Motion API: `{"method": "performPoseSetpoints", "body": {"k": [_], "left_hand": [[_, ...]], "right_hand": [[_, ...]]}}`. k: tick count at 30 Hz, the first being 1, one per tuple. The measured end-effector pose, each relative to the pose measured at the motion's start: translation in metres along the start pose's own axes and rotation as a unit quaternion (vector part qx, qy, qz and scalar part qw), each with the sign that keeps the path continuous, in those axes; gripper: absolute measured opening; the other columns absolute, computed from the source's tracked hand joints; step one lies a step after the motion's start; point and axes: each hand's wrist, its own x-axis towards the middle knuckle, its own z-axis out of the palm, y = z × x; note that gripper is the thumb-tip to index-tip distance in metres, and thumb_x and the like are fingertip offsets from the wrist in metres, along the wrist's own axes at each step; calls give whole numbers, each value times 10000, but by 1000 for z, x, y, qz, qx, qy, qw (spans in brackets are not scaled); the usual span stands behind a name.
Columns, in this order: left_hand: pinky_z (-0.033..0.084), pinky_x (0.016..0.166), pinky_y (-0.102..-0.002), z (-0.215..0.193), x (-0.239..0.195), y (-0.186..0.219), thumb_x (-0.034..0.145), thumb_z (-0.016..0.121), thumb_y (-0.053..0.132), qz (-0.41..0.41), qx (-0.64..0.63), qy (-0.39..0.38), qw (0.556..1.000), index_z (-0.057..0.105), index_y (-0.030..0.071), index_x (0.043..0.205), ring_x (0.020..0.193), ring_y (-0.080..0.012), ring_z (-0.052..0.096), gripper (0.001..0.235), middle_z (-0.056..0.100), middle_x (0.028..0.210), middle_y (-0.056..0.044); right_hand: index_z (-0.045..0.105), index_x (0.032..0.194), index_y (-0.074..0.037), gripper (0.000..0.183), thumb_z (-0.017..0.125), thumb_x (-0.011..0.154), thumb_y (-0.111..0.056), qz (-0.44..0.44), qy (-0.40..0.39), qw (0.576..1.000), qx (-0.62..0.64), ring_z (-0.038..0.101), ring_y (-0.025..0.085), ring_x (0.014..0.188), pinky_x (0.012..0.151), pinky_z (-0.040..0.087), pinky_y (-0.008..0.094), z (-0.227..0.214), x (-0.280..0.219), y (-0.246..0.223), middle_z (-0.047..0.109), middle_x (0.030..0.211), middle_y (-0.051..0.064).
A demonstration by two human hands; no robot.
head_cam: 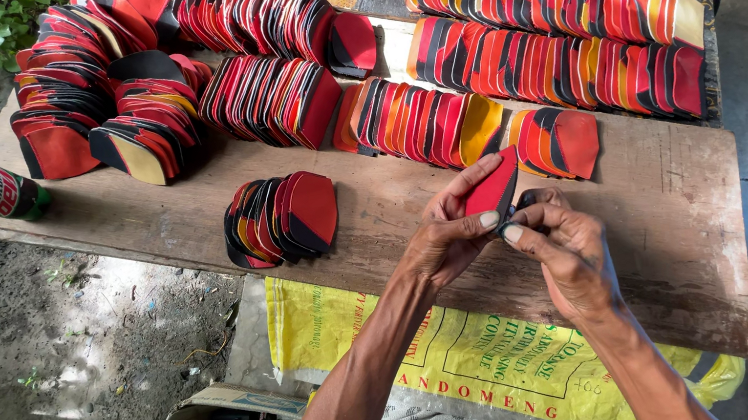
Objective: The person uses a small metal tool to smooth the edges of red, black, and yellow shoe parts. They handle the parts one at a time, scraping the edges and stacking the finished pieces on a wooden table.
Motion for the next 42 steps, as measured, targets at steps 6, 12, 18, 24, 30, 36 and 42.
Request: {"method": "performPoseSetpoints", "body": {"k": [6, 12, 18, 24, 30, 36, 42], "left_hand": [[539, 1075, -335, -3, -4, -2, 805, 753, -115, -22, 23, -35, 999, 389, -11, 1562, 1301, -197, 597, 846, 535, 1509, -123], [508, 1125, -336, -10, -8, -5, 806, 728, -142, -36, 3, -29, 999, 453, -49, 1521, 1322, -209, 592, 772, 548, 1506, -144], [489, 1152, -357, -18, -8, -4, 801, 721, -165, -59, 2, -62, 996, 490, -72, 1492, 1293, -239, 611, 735, 584, 1447, -187], [464, 1198, -343, -20, -12, -2, 777, 753, -147, -61, 21, -80, 995, 528, -83, 1458, 1329, -229, 607, 720, 603, 1438, -190], [470, 1189, -336, -14, -9, 9, 792, 779, -118, -97, 87, -121, 984, 547, -78, 1465, 1308, -233, 606, 713, 618, 1433, -184], [572, 980, -322, 11, 69, 56, 835, 645, -13, -17, 352, -29, 935, 608, 18, 1431, 1134, -192, 672, 597, 665, 1393, -98], [617, 866, -404, 1, 195, 6, 678, 714, 24, 81, 700, 1, 709, 707, 1, 1161, 941, -295, 756, 483, 764, 1062, -164]], "right_hand": [[704, 990, 21, 86, 690, 913, 57, 25, 103, 990, 89, 588, 135, 926, 868, 469, 249, -10, 18, 1, 620, 1023, 74], [702, 977, 16, 91, 680, 906, 69, -17, 97, 990, 103, 613, 113, 989, 942, 482, 258, -12, 23, -4, 606, 1072, 42], [697, 1002, 13, 94, 673, 913, 30, 17, 122, 986, 115, 621, 124, 918, 902, 481, 261, -15, 23, -6, 666, 993, 64], [686, 1018, -2, 107, 687, 914, 21, 15, 156, 981, 116, 613, 116, 906, 881, 461, 264, -18, 24, -10, 693, 977, 54], [689, 1021, -27, 106, 702, 924, 15, 21, 188, 975, 114, 601, 135, 879, 841, 447, 294, -30, 25, -1, 691, 957, 53], [687, 956, -33, 110, 671, 853, 3, 77, 226, 959, 153, 652, 140, 890, 801, 498, 313, -55, -16, 33, 722, 970, 55], [707, 1006, 11, 110, 709, 898, 28, 36, 145, 974, 168, 527, 98, 844, 787, 423, 257, -59, -39, 57, 619, 931, 15]]}}
